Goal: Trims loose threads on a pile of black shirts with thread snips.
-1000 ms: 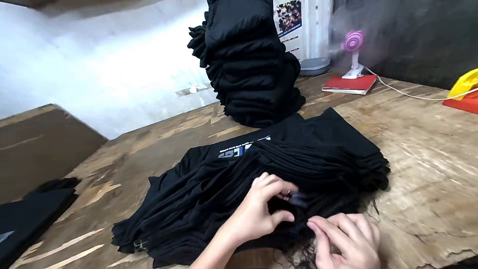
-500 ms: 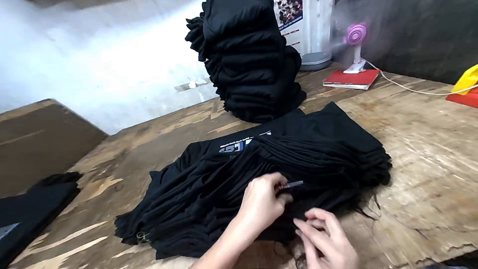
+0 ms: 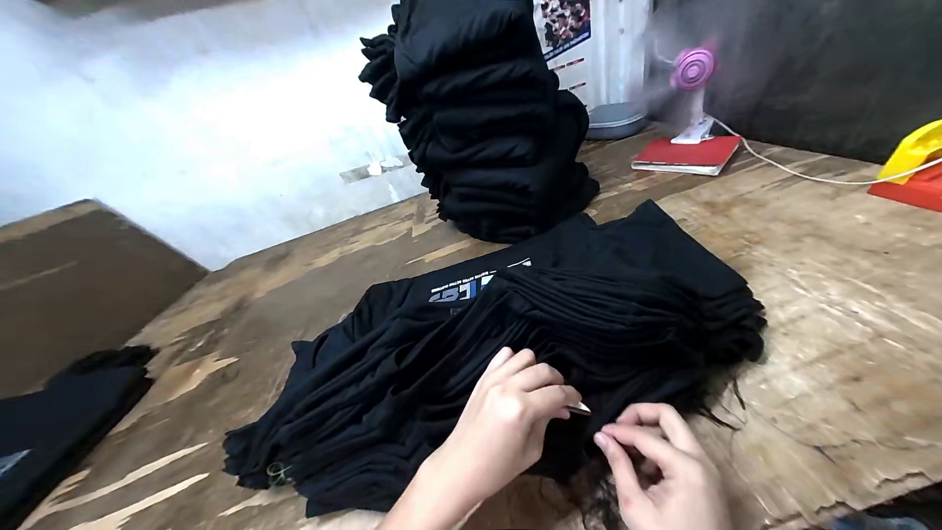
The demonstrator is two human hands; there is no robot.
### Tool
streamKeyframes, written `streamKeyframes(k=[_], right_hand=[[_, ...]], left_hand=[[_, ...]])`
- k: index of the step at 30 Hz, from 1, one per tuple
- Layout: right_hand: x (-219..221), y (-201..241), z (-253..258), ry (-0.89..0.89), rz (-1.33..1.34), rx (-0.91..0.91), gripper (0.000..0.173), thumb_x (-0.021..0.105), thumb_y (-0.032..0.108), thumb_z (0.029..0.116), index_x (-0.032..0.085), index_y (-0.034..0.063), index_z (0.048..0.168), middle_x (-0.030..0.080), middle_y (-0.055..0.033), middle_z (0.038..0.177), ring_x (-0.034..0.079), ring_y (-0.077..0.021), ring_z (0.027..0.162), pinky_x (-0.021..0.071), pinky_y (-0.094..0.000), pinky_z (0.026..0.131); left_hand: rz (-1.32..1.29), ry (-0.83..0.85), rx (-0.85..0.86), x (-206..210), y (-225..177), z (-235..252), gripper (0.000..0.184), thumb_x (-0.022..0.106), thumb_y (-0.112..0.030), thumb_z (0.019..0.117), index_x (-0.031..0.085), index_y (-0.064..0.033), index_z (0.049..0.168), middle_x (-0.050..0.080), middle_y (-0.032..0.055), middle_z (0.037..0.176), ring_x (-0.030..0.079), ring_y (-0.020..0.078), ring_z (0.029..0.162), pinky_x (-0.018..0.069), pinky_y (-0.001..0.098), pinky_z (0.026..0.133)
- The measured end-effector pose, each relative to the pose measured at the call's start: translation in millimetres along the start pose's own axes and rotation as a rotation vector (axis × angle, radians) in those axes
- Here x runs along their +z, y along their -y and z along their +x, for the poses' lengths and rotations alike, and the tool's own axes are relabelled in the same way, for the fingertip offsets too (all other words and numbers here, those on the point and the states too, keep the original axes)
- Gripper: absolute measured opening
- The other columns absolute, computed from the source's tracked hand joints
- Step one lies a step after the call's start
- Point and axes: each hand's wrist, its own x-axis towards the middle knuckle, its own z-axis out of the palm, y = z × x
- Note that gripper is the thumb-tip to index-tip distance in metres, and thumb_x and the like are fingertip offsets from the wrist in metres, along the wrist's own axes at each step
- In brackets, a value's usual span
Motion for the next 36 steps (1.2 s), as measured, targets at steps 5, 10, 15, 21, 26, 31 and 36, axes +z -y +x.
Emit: streamKeyframes(k=[5, 10, 15, 21, 26, 31, 36], right_hand=[[-11.5, -5.6, -6.7, -0.043, 0.018, -0.177, 0.006, 0.080, 0.017, 0.0854, 0.084, 0.0125, 0.086, 0.065, -0.0112, 0.099, 0.059, -0.0084, 0.086, 0.0507, -0.0192, 0.071], [-29.8, -4.9, 3.6, 0.283, -0.065, -0.411, 0.011, 0.076, 0.029, 0.0904, 0.083, 0.0217, 0.086, 0.071, -0.0027, 0.091, 0.063, -0.0164, 0.087, 0.0482, -0.0385, 0.080], [-30.9, -9.1, 8.3, 0.156, -0.002, -0.390, 0.009, 0.077, 0.023, 0.0901, 0.083, 0.0170, 0.087, 0.068, -0.0064, 0.091, 0.061, -0.0142, 0.085, 0.0515, -0.0323, 0.075], [-49.0, -6.1, 12.8, 0.488, 0.007, -0.505, 0.021, 0.069, 0.033, 0.0929, 0.081, 0.0183, 0.086, 0.073, -0.0043, 0.093, 0.064, -0.0201, 0.088, 0.0459, -0.0448, 0.087], [-19.9, -8.1, 23.2, 0.112, -0.007, -0.344, 0.024, 0.067, 0.034, 0.0987, 0.081, 0.0167, 0.091, 0.071, -0.0035, 0.100, 0.066, -0.0138, 0.092, 0.0569, -0.0340, 0.079], [1.8, -18.4, 18.7, 0.086, -0.054, -0.283, 0.012, 0.071, 0.023, 0.0919, 0.081, 0.0191, 0.086, 0.066, -0.0025, 0.097, 0.062, -0.0102, 0.086, 0.0557, -0.0265, 0.073], [-24.6, -23.1, 7.9, 0.206, 0.044, -0.392, 0.017, 0.069, 0.026, 0.0983, 0.078, 0.0138, 0.090, 0.064, -0.0091, 0.097, 0.060, -0.0147, 0.092, 0.0518, -0.0281, 0.081]], left_hand=[[0.037, 0.035, 0.060, -1.6, -9.4, -4.6, 0.019, 0.059, -0.022, 0.1033, 0.074, -0.0239, 0.115, 0.071, -0.0052, 0.107, 0.062, 0.0142, 0.095, 0.0445, 0.0384, 0.087], [0.016, 0.055, 0.018, -3.2, -1.3, -6.4, 0.020, 0.058, -0.024, 0.1037, 0.075, -0.0248, 0.112, 0.072, -0.0070, 0.104, 0.061, 0.0137, 0.092, 0.0459, 0.0359, 0.083], [-0.007, 0.063, 0.019, -7.8, -5.9, -7.4, 0.019, 0.060, -0.025, 0.1030, 0.074, -0.0251, 0.116, 0.071, -0.0063, 0.108, 0.061, 0.0142, 0.097, 0.0454, 0.0386, 0.088], [0.026, 0.019, 0.038, 3.7, -10.2, -6.1, 0.020, 0.057, -0.020, 0.1036, 0.076, -0.0236, 0.109, 0.073, -0.0063, 0.101, 0.061, 0.0143, 0.091, 0.0449, 0.0359, 0.081], [-0.051, -0.126, -0.220, -4.9, 3.9, -6.7, 0.022, 0.064, -0.029, 0.1003, 0.075, -0.0233, 0.118, 0.071, -0.0072, 0.109, 0.065, 0.0094, 0.100, 0.0540, 0.0350, 0.087], [-0.048, -0.120, -0.211, -6.5, 7.6, -11.9, 0.026, 0.069, -0.028, 0.0970, 0.075, -0.0247, 0.122, 0.071, -0.0066, 0.113, 0.065, 0.0105, 0.103, 0.0533, 0.0364, 0.090], [-0.065, -0.028, -0.043, -11.0, 2.7, -14.1, 0.021, 0.064, -0.022, 0.1012, 0.076, -0.0253, 0.118, 0.072, -0.0066, 0.110, 0.063, 0.0123, 0.099, 0.0480, 0.0372, 0.089]])
